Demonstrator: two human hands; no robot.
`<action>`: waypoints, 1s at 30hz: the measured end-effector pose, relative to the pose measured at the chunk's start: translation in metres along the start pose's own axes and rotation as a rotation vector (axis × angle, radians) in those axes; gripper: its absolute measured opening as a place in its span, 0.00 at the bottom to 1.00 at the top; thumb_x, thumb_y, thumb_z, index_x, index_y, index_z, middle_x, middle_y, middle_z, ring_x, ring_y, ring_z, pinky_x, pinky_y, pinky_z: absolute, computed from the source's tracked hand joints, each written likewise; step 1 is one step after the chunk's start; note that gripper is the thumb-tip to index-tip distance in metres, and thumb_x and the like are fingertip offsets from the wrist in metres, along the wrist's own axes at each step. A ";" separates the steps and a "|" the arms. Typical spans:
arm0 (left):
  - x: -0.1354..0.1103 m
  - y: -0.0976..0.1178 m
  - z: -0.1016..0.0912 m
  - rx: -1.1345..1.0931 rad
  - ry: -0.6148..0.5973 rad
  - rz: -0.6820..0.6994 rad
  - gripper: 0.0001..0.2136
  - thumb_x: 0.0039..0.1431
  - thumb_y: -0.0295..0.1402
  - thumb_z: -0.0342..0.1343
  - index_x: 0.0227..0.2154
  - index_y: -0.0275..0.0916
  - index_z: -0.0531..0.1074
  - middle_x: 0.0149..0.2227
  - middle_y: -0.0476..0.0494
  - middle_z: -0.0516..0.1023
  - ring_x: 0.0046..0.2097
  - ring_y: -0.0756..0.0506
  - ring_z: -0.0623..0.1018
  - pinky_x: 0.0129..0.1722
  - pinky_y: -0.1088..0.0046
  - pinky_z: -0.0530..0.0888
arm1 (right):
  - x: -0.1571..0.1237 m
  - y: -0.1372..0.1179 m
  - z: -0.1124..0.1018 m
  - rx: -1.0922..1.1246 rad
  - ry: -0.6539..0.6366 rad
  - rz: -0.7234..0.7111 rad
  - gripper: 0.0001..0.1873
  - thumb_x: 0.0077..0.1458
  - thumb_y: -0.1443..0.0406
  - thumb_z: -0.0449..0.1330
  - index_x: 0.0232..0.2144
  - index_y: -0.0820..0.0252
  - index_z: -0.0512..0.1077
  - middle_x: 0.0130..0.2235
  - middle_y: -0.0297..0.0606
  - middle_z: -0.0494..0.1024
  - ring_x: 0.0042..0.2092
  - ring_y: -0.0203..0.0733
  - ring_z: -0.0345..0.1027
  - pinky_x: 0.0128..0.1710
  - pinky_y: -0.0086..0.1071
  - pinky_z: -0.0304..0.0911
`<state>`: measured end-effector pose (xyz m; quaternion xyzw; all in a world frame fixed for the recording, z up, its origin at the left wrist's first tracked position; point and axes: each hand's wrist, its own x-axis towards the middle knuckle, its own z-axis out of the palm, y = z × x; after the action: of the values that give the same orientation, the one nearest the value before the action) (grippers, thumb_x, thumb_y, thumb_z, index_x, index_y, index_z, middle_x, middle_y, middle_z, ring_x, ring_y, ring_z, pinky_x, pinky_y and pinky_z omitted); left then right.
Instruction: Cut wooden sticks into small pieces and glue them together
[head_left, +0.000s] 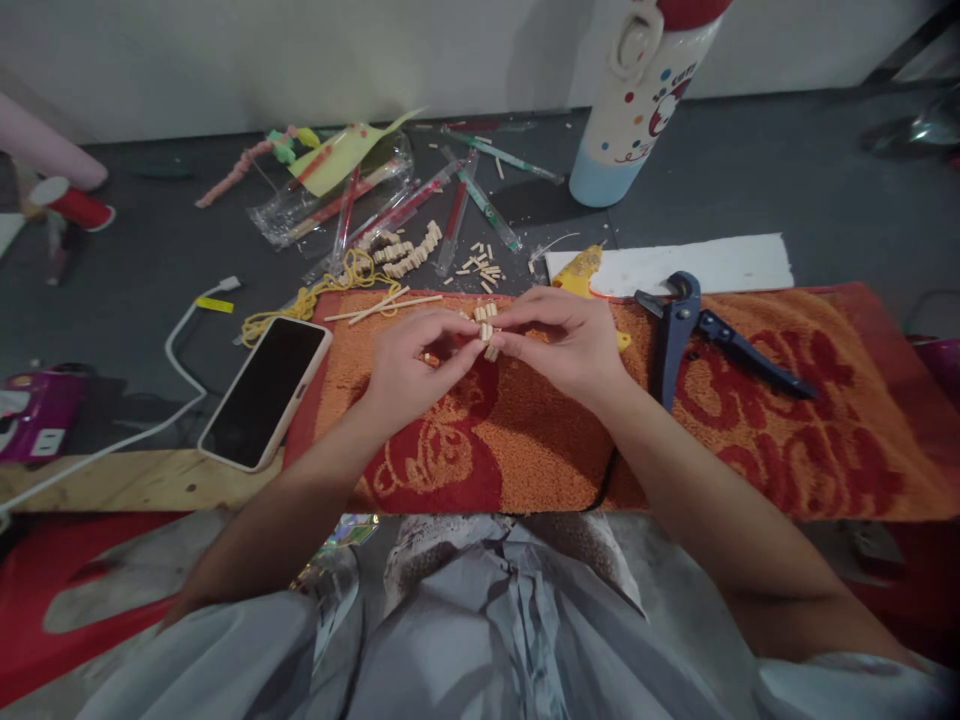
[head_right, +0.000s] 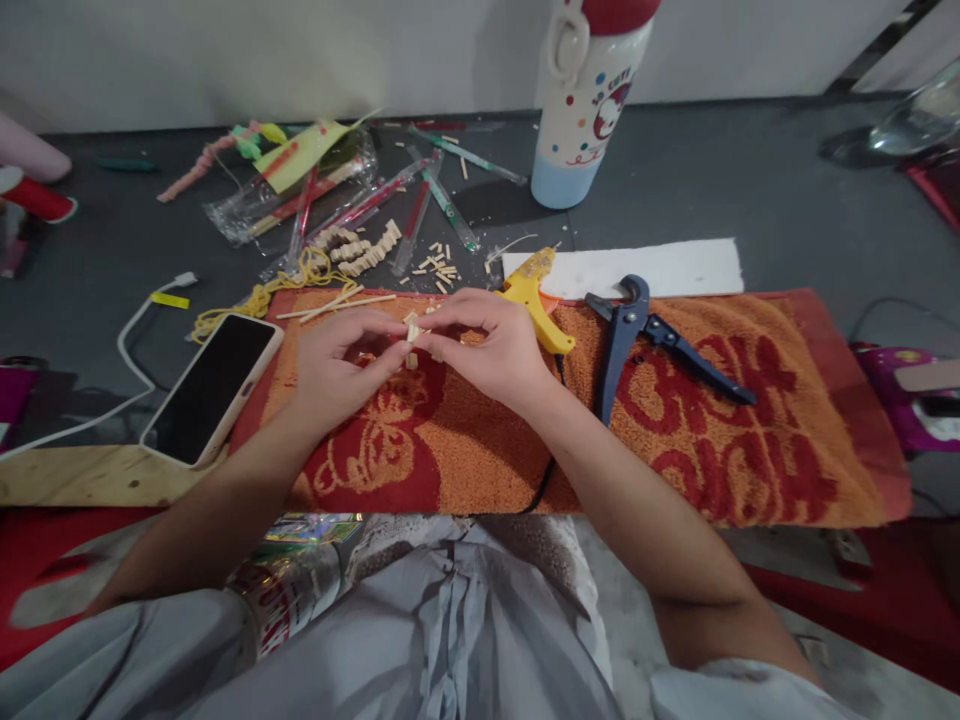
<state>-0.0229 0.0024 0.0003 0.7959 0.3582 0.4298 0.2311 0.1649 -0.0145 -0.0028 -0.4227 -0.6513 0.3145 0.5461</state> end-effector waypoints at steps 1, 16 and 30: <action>0.000 0.000 0.000 -0.007 0.002 0.004 0.04 0.57 0.32 0.60 0.33 0.38 0.77 0.33 0.47 0.82 0.31 0.53 0.78 0.28 0.80 0.71 | 0.000 0.000 0.000 -0.016 -0.006 0.002 0.05 0.50 0.60 0.69 0.29 0.54 0.81 0.30 0.33 0.80 0.31 0.36 0.72 0.33 0.34 0.68; 0.005 0.006 0.002 -0.597 -0.116 -0.600 0.15 0.50 0.43 0.65 0.28 0.37 0.70 0.24 0.50 0.77 0.18 0.55 0.71 0.16 0.81 0.65 | 0.002 -0.001 -0.005 -0.098 0.021 -0.109 0.05 0.56 0.64 0.65 0.34 0.54 0.82 0.32 0.35 0.81 0.33 0.35 0.72 0.34 0.32 0.68; 0.011 0.019 0.000 -0.805 -0.163 -0.815 0.18 0.40 0.43 0.71 0.23 0.35 0.72 0.22 0.51 0.75 0.18 0.58 0.69 0.15 0.84 0.63 | -0.002 0.000 0.000 -0.228 0.010 -0.221 0.04 0.53 0.62 0.67 0.32 0.55 0.81 0.32 0.36 0.80 0.31 0.36 0.73 0.33 0.31 0.70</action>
<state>-0.0120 -0.0015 0.0189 0.4736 0.4251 0.3458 0.6895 0.1650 -0.0168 -0.0034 -0.4092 -0.7227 0.1745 0.5290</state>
